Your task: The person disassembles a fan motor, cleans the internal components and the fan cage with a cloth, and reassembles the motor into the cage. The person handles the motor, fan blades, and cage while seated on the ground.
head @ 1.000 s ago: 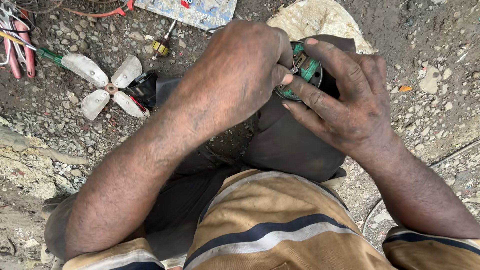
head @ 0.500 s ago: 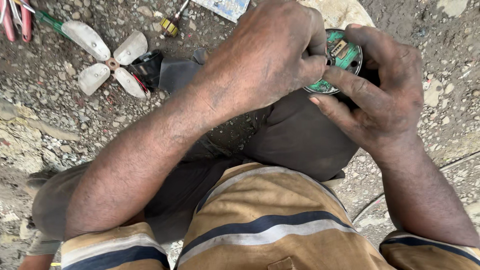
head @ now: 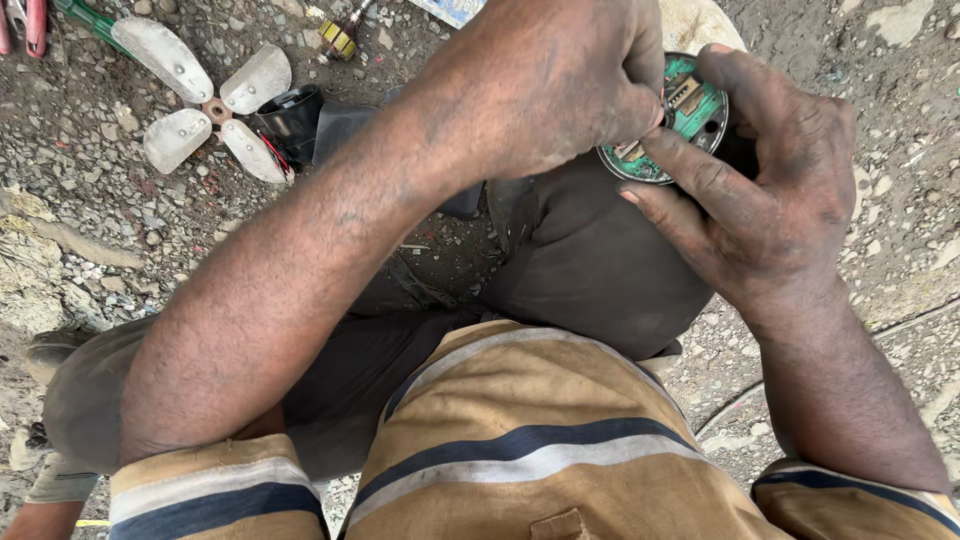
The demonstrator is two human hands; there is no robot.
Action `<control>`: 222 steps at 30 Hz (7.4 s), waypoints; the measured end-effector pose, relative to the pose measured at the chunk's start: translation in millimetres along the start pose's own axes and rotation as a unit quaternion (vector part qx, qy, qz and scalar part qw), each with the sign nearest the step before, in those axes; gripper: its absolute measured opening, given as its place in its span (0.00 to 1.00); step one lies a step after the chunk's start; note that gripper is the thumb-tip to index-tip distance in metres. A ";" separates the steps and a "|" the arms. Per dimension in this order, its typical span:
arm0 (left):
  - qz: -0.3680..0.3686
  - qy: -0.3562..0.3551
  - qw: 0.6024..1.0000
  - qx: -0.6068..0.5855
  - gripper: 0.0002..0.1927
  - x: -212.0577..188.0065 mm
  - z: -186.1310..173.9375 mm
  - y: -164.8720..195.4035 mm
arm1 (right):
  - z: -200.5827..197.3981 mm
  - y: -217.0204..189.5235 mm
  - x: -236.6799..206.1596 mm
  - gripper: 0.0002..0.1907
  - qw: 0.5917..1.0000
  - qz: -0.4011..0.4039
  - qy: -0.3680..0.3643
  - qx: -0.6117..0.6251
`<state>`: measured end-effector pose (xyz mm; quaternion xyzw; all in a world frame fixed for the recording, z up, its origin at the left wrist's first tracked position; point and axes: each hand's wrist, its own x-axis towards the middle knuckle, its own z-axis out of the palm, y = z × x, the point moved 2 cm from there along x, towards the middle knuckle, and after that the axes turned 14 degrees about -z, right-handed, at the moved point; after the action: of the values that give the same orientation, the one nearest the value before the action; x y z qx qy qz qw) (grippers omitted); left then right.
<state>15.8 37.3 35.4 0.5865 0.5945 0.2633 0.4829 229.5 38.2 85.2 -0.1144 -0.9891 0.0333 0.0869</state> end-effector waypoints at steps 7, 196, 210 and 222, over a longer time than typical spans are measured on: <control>-0.055 -0.056 0.997 0.014 0.07 4.6 -0.5 1.6 | -1.9 -1.9 6.0 0.24 1.000 0.009 0.002 0.021; -0.008 0.063 0.995 -0.076 0.18 -21.2 34.6 16.7 | 21.2 -27.8 -9.6 0.40 0.949 0.283 0.099 0.100; 0.141 -0.002 0.990 0.007 0.21 -25.6 30.8 -8.8 | 24.9 3.0 -40.2 0.37 0.961 0.156 0.102 0.203; 0.154 0.032 0.987 -0.038 0.23 -11.8 71.6 -11.7 | 16.5 29.5 -56.2 0.36 0.914 0.145 0.120 0.358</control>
<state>72.1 5.9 -0.1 0.6436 0.5013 0.3757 0.4396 286.9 53.1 57.2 -0.2212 -0.8654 0.3839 0.2342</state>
